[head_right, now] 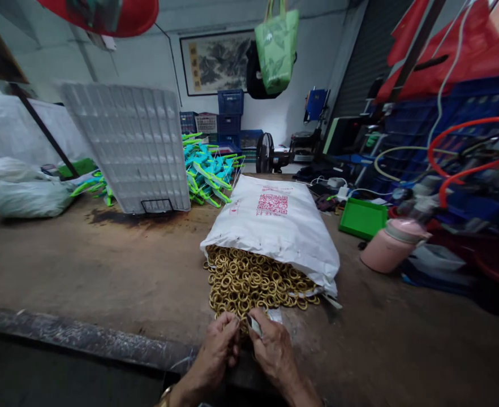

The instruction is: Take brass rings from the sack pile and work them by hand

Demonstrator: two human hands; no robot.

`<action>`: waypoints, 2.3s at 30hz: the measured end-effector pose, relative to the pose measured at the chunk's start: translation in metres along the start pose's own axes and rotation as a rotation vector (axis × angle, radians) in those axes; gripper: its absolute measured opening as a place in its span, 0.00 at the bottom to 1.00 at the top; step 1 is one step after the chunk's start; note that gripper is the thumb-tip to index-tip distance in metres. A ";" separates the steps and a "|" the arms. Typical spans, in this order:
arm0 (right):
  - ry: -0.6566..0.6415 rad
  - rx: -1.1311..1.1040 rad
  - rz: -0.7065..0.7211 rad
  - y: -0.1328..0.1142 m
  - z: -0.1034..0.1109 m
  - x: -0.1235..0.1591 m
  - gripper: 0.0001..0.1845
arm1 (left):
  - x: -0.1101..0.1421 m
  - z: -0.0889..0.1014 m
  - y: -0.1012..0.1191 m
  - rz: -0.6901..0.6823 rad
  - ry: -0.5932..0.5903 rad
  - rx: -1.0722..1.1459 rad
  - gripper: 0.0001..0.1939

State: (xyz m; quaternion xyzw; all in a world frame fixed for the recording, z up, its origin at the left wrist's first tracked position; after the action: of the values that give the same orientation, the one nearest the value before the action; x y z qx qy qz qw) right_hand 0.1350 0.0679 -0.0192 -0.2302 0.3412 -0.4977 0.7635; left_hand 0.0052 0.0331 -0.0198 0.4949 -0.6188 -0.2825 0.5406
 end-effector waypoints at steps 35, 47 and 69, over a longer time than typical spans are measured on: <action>-0.033 -0.366 -0.318 -0.010 0.023 0.002 0.15 | 0.015 -0.016 0.004 0.013 -0.247 -0.022 0.15; -0.081 -0.084 -0.157 -0.010 0.023 0.015 0.09 | 0.016 -0.012 0.005 -0.044 -0.212 -0.068 0.16; -0.242 0.273 -0.046 -0.024 0.024 0.020 0.18 | 0.018 -0.010 0.008 -0.162 -0.171 -0.224 0.16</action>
State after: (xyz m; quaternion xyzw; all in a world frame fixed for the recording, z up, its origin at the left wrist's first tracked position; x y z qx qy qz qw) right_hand 0.1437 0.0397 0.0074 -0.1904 0.1705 -0.5255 0.8115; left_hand 0.0134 0.0213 -0.0037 0.4538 -0.5853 -0.4336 0.5133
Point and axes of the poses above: each hand's wrist, its own x-axis away from the middle knuckle, its own z-axis out of the back of the hand, y = z × x, the point moved 2 cm from there along -x, towards the middle knuckle, and after that the axes turned 6 degrees about y, right-handed, at the moved point
